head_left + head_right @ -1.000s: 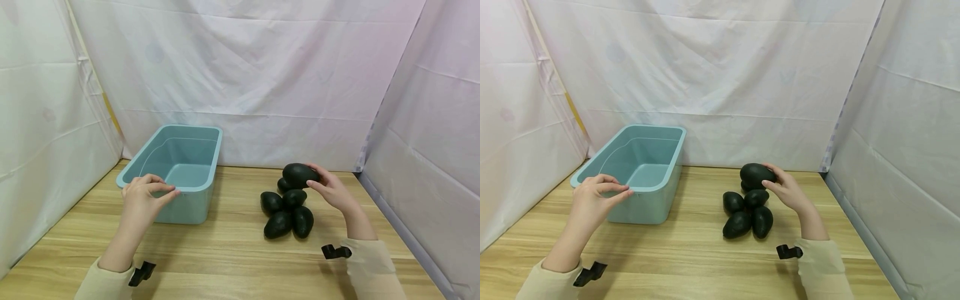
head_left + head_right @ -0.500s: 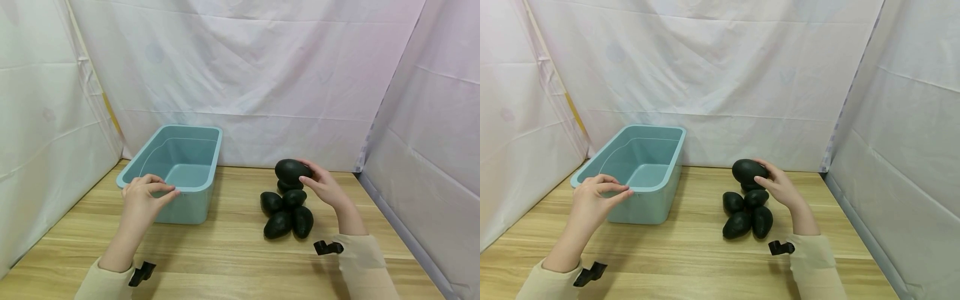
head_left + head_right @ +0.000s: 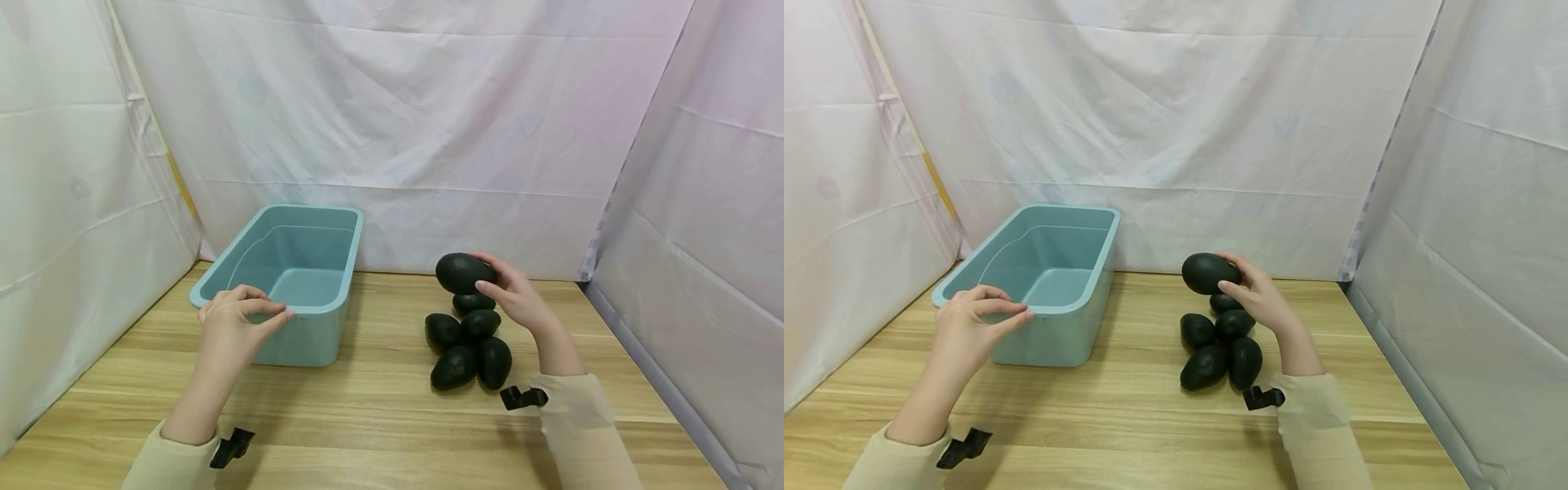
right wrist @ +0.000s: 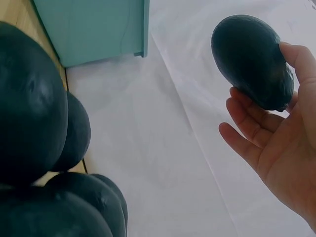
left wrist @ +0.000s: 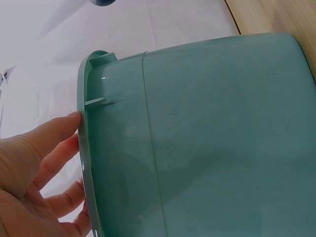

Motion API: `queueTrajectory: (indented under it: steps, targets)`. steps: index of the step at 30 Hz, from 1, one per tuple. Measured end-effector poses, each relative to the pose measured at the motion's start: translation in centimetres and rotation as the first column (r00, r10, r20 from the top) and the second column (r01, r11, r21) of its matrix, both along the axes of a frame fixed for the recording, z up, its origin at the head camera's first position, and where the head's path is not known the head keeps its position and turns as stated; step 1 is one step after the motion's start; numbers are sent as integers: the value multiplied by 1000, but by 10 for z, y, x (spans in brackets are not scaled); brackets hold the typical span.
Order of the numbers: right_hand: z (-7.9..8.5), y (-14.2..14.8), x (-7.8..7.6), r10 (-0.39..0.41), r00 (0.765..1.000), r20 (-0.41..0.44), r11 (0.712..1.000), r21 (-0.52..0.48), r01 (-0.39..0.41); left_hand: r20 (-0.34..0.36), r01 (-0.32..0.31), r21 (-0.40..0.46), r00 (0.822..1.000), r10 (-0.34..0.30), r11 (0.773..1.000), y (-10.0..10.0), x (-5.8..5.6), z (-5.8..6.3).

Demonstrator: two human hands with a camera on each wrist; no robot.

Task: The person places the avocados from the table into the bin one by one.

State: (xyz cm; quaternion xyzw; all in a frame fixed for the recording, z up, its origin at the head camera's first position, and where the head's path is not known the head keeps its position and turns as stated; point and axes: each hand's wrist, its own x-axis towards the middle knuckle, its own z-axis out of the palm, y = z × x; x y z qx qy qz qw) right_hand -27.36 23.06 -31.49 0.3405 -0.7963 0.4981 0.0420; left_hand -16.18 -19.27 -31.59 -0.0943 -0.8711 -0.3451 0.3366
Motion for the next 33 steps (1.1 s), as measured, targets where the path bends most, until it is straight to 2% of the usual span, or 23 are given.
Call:
queueTrajectory:
  steps: [17,23,33]
  targets:
    - [7,-27,-5,48,998,36,998,-34,-47,-1,-1,6,1000,1,1000,0,0,-1]
    - [7,-35,-8,58,998,20,998,-41,-57,-3,-4,1,1000,4,1000,0,0,-1]
    - [5,-48,-12,85,995,52,996,-40,-83,-10,-4,-1,1000,4,1000,0,0,-1]
